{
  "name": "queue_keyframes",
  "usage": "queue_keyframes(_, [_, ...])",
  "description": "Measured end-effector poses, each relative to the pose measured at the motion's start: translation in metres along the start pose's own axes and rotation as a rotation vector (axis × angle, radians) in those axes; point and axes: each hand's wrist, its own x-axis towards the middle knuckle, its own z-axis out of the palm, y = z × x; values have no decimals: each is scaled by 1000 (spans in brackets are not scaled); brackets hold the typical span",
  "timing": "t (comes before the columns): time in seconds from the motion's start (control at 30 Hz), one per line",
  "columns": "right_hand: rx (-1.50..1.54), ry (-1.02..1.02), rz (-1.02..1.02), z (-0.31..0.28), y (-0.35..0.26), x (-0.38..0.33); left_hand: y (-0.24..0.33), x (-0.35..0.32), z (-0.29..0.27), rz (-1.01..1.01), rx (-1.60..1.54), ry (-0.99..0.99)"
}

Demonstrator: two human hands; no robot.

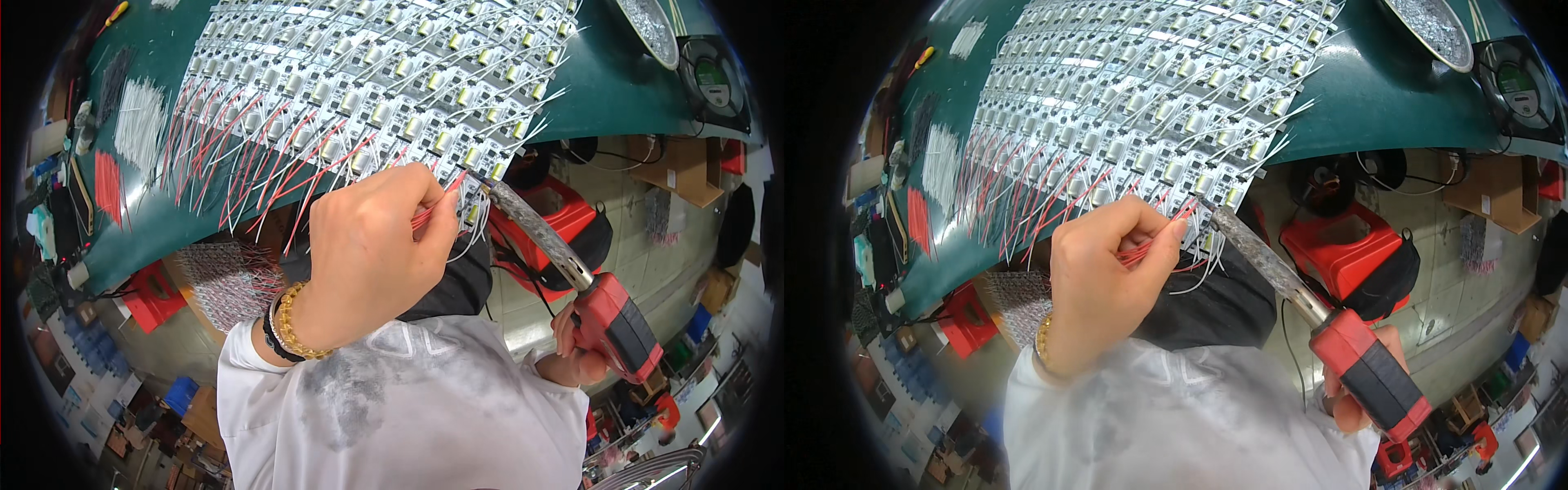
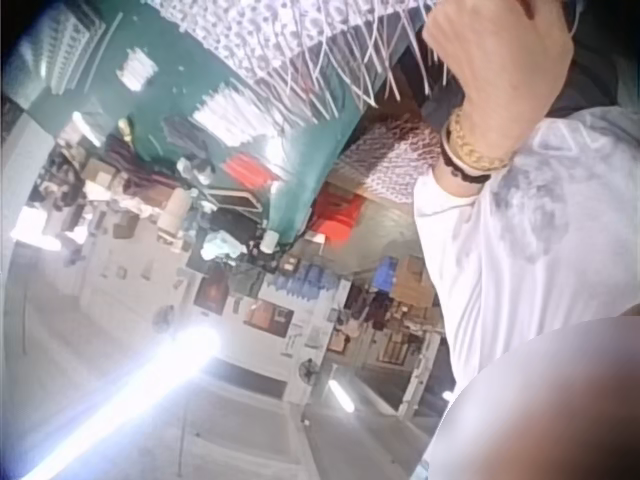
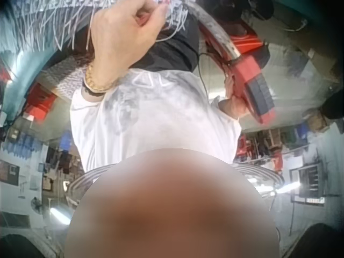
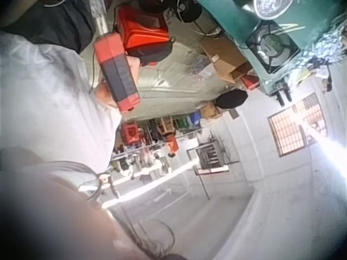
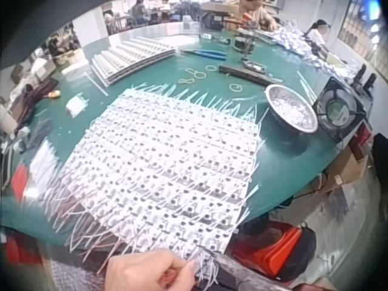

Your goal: The person solders connecting red and white wires to the circuits of multiple individual LED lights arranged on a large manufacturing sheet matrix, using a soldering iron.

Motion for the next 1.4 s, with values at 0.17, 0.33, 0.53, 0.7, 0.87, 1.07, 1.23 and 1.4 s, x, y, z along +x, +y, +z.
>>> queue_keyframes(0.17, [-754, -20, 165, 7, -27, 6, 1, 3, -2, -23, -23, -41])
queue_keyframes(0.33, [-703, 66, 181, 3, -26, 3, 1, 2, -1, -30, -40, -17])
queue_keyframes(0.53, [-308, 233, -60, 17, -9, 11, 1, 3, 0, -18, -38, -22])
queue_keyframes(0.7, [-335, 252, -118, 19, -3, 11, 0, 0, -2, -9, -31, 3])
queue_keyframes(0.87, [-242, 296, 241, 20, -23, 9, 3, 1, -17, 45, -54, 135])
queue_keyframes(1.07, [-286, 206, 191, 19, -22, 6, 19, -6, -9, 161, -126, -7])
queue_keyframes(1.23, [-224, 202, 228, 22, -21, 3, 12, -2, 18, 123, 71, 26])
queue_keyframes(1.4, [-680, 221, 261, 27, -19, -18, 12, 5, 13, 104, 89, -38])
